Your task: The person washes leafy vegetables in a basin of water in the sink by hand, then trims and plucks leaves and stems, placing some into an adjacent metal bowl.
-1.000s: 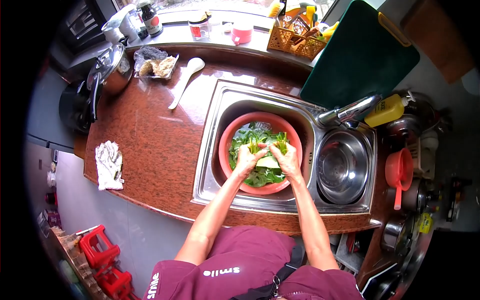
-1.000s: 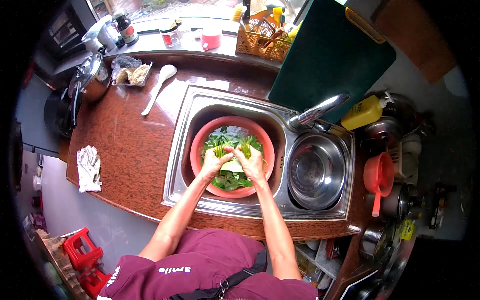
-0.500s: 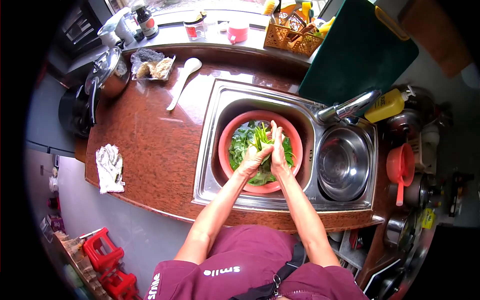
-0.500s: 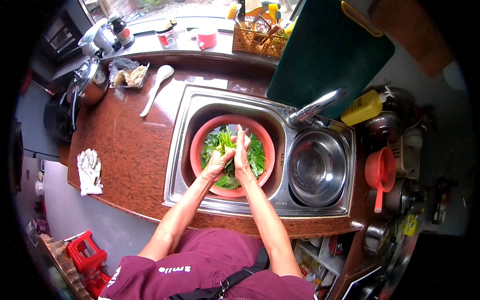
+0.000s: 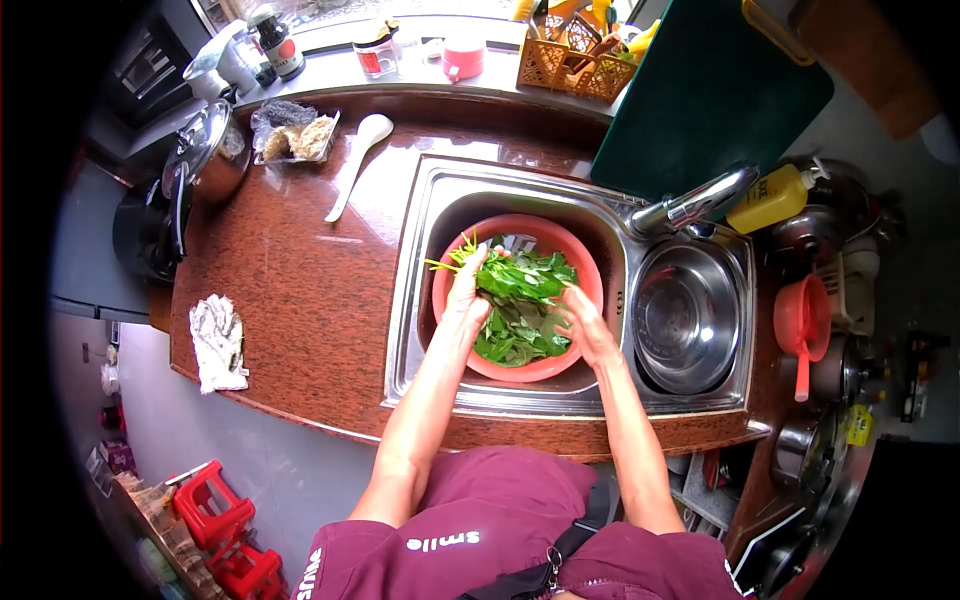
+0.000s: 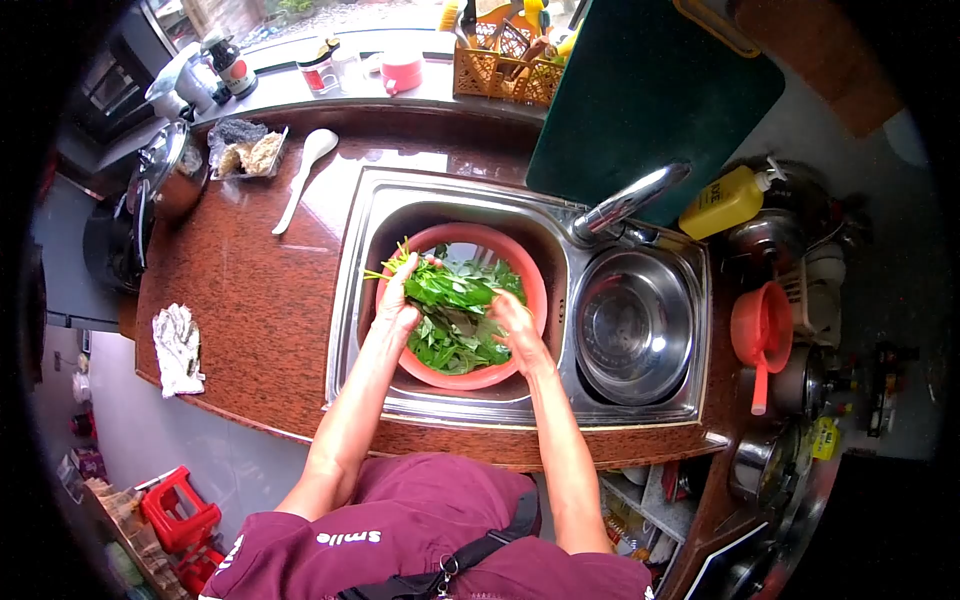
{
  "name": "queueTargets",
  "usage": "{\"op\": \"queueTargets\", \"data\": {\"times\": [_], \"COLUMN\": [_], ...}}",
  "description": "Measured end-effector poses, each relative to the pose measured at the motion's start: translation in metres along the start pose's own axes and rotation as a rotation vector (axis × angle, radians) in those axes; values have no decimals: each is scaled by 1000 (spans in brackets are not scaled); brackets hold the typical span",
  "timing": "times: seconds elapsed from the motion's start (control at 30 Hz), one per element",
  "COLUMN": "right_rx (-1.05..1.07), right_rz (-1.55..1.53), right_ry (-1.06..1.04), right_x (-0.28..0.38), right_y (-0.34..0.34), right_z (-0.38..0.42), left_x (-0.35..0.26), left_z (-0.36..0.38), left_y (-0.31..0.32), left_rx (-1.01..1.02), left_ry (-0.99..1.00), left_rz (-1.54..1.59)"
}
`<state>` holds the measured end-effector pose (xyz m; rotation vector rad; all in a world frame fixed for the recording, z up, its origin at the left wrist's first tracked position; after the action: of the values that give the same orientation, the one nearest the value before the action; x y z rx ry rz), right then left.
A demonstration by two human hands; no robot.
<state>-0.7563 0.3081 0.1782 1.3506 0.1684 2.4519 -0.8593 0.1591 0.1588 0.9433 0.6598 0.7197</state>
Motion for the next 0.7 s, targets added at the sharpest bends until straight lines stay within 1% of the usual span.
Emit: {"op": "queueTargets", "data": {"times": [0.03,0.1,0.13,0.23,0.3,0.37,0.4,0.43,0.5,0.6,0.7], "right_rx": [-38,73,6,-55,-131,-176,-195,-262,-379,-511,-608], "right_rz": [28,62,-46,100,190,209,179,163,102,-79,-162], "right_ry": [-50,-42,-53,-62,-89,-135,-179,-194,-346,-443,-554], "right_x": [-8,-15,-17,-12,-2,12,18,23,36,47,60], "right_y": [2,11,11,-4,-18,-28,-33,-39,-47,-52,-28], "right_z": [2,5,8,12,22,34,39,44,51,47,44], "left_x": [-1,-2,-6,-11,-19,-26,-30,-31,-29,-12,13], "left_z": [-2,-2,2,-1,-3,-5,1,0,3,14,24], "left_y": [-4,-7,-3,-10,-15,-27,-24,-29,-30,-20,-9], "left_rx": [-18,-55,-45,-45,-22,-75,-120,-114,-82,17,115], "left_ry": [1,1,54,22,42,53,83,85,93,-3,-115], "left_rz": [11,31,-13,26,22,20,-26,-87,-210,-349,-463]}}
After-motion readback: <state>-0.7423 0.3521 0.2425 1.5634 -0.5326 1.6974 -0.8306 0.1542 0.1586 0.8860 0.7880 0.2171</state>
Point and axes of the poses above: each hand's wrist, its own z-axis away from the middle knuckle, its own y-axis out of the palm, x = y × z, the point moved 7 cm from there along -z, towards the middle knuckle, and after that the axes turned 1 degree about -x, right-handed, at the moved point
